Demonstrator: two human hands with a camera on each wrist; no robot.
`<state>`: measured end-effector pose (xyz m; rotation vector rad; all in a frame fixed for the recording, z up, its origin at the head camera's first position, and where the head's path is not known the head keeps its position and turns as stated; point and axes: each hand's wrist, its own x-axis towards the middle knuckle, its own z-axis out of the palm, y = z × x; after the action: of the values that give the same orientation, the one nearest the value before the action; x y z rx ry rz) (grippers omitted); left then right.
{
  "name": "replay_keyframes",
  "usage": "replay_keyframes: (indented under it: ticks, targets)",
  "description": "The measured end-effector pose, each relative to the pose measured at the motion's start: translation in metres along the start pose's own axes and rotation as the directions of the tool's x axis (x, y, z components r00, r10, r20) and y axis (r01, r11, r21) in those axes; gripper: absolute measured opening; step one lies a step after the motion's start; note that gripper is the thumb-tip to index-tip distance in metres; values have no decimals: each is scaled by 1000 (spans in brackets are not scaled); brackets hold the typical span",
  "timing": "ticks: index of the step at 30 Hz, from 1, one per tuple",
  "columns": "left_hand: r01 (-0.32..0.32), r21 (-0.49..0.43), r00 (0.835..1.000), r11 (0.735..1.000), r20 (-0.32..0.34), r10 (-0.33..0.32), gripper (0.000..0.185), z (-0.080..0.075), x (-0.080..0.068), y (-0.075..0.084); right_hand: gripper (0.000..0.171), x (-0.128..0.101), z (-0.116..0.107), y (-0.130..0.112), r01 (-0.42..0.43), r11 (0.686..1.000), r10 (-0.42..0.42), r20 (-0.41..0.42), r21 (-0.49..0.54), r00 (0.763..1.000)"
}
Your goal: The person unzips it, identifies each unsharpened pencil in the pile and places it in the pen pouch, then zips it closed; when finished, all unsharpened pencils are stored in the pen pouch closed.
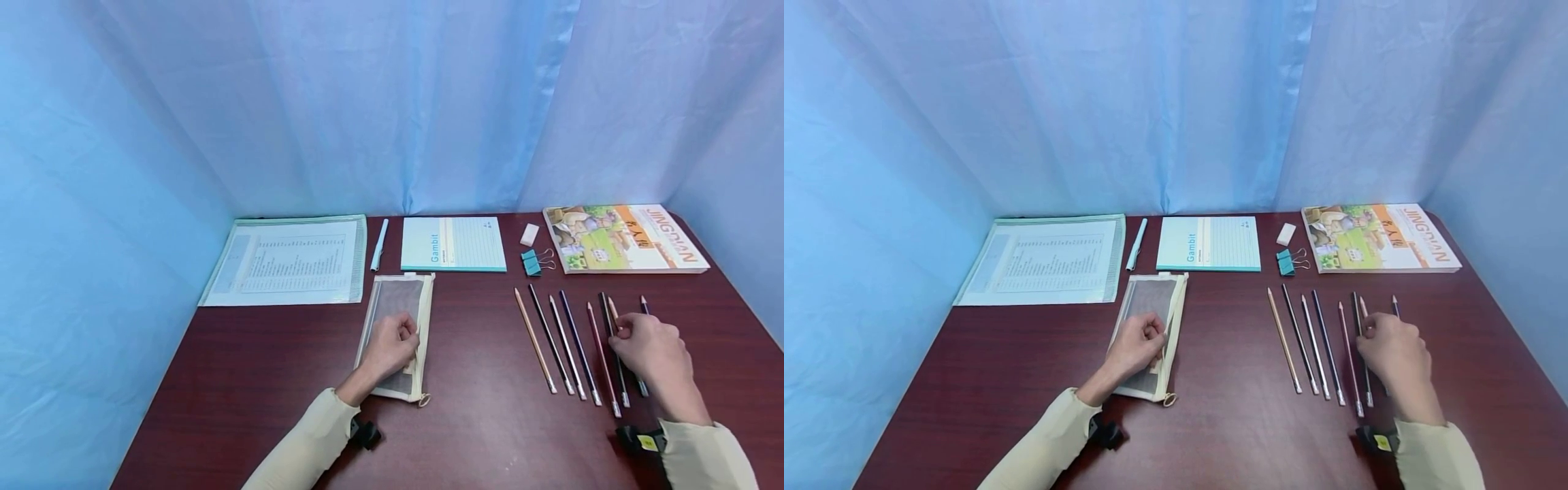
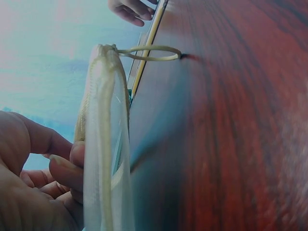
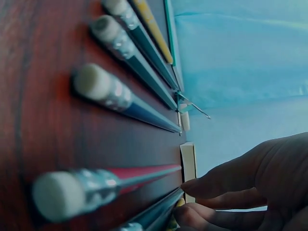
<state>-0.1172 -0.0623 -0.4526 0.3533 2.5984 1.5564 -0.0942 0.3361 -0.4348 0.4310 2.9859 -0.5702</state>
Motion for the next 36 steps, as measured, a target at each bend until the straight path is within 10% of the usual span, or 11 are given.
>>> replay_keyframes:
  ticks: [11, 23, 31, 36]
  targets:
    - [-4, 5, 1000, 1000, -2, 4, 10, 0, 0, 0, 14, 6, 4, -9, 35, 996, -33, 25, -82, 999]
    - [13, -5, 1000, 1000, 7, -13, 11, 0, 0, -1, 55, 7, -13, -11, 58, 998, -58, -5, -30, 998]
    - [-6, 14, 1000, 1000, -8, 6, 11, 0, 0, -1, 49, 5, -8, -29, 98, 970, -118, 78, 220, 990]
    - [-4, 9, 1000, 1000, -4, 4, 11, 1, 0, -2, 53, 0, 9, -53, 31, 860, -172, 232, 509, 957]
